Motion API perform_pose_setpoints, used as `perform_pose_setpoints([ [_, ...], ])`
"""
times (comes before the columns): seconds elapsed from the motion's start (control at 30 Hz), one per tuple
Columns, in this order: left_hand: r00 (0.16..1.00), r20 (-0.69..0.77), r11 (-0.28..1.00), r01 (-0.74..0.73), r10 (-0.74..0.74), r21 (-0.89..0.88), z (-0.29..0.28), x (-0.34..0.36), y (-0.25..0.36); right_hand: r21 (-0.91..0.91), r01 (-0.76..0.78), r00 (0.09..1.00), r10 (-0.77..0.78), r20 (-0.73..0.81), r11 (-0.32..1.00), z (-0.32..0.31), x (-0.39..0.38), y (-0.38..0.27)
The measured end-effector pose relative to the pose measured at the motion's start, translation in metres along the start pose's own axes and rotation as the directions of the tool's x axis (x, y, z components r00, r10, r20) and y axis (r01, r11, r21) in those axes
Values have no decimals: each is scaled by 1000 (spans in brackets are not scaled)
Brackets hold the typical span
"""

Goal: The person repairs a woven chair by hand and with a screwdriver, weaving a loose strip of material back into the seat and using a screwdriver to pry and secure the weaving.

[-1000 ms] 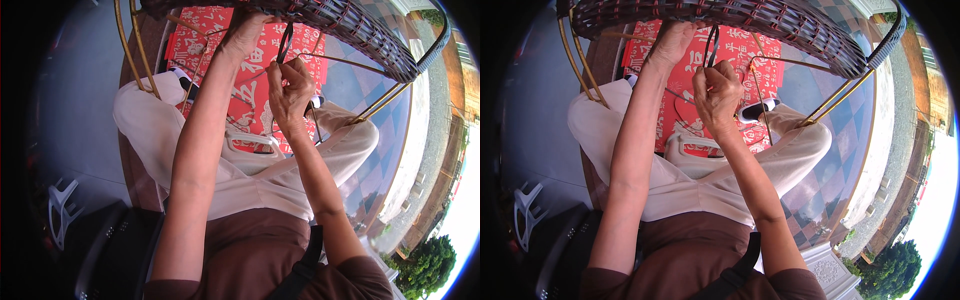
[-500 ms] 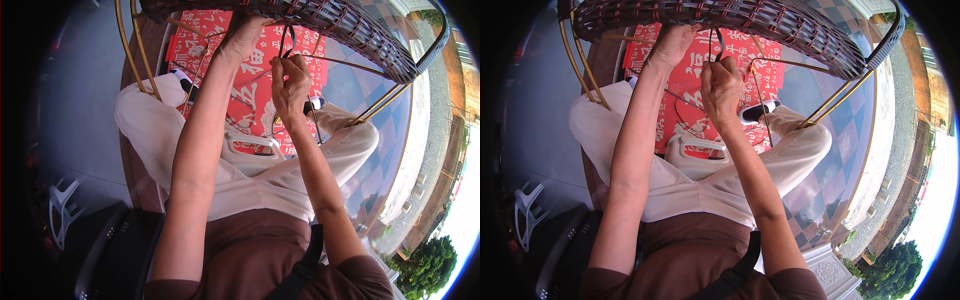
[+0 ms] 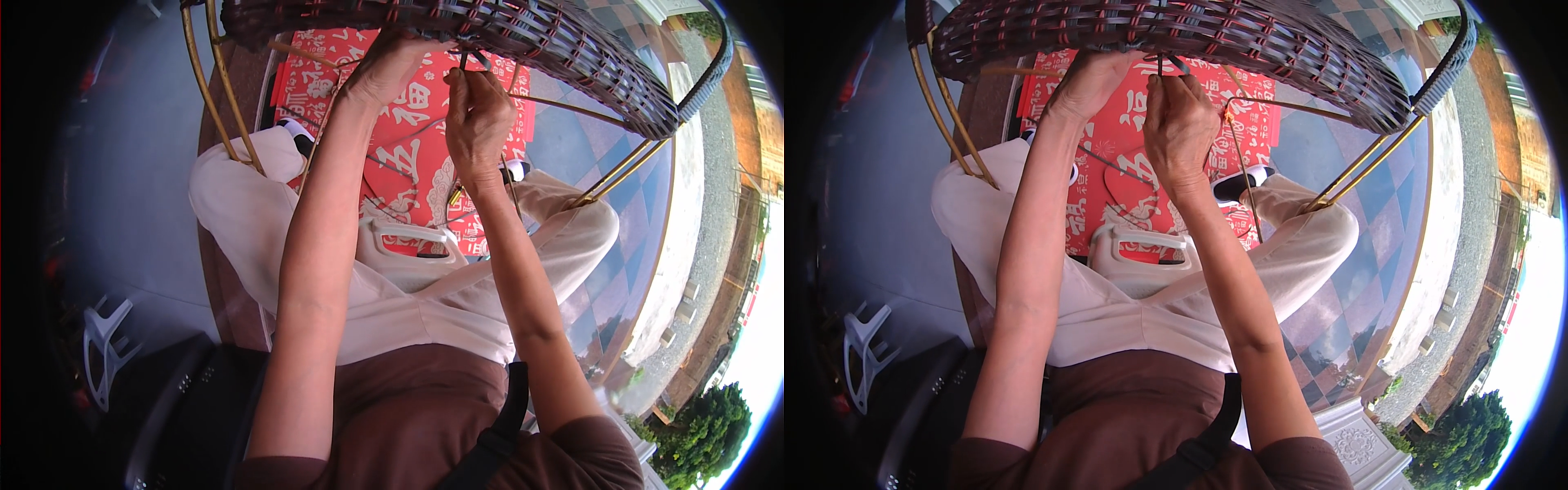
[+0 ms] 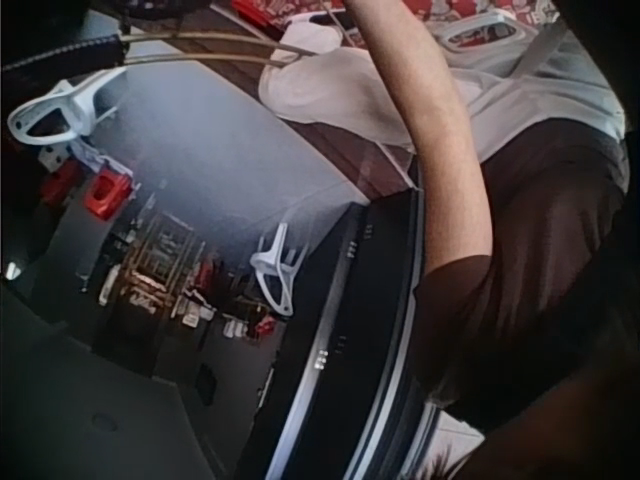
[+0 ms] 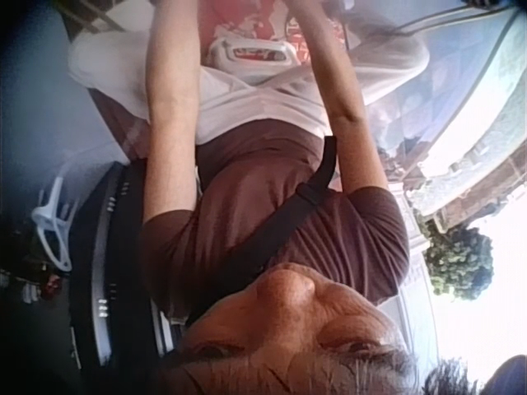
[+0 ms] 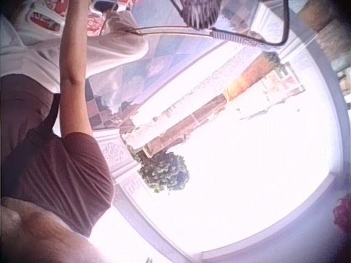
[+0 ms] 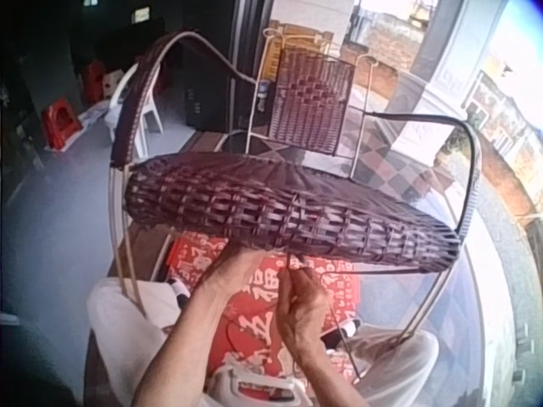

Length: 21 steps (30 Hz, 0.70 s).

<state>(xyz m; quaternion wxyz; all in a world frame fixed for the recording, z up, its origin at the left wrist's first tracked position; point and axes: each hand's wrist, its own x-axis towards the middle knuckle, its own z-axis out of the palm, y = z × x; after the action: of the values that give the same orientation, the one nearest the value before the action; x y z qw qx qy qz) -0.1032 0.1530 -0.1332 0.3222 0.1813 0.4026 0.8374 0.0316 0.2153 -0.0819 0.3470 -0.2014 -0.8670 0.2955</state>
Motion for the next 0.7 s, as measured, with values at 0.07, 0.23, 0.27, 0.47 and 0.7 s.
perform_pose_setpoints([
  [0.07, 999, 43, 1000, -1, 1, 5, 4, -2, 6, -16, 8, 1000, -8, -16, 1000, -1, 4, -2],
  [0.23, 994, 101, 989, -47, 33, 137, 33, -16, 26, 25, 2, 999, -1, -41, 1000, -2, 10, -2],
  [0.27, 998, 64, 973, -28, 14, 229, 33, -18, 26, 28, 1, 999, 1, -49, 1000, -2, 10, -2],
  [0.47, 999, -32, 988, -9, 13, 152, 13, -13, 10, 198, -67, 989, 91, -113, 978, -17, -1, -16],
  [0.7, 983, 111, 976, -129, 150, -175, -7, -12, 8, 194, 14, 999, -5, -51, 981, -33, -13, -21],
])
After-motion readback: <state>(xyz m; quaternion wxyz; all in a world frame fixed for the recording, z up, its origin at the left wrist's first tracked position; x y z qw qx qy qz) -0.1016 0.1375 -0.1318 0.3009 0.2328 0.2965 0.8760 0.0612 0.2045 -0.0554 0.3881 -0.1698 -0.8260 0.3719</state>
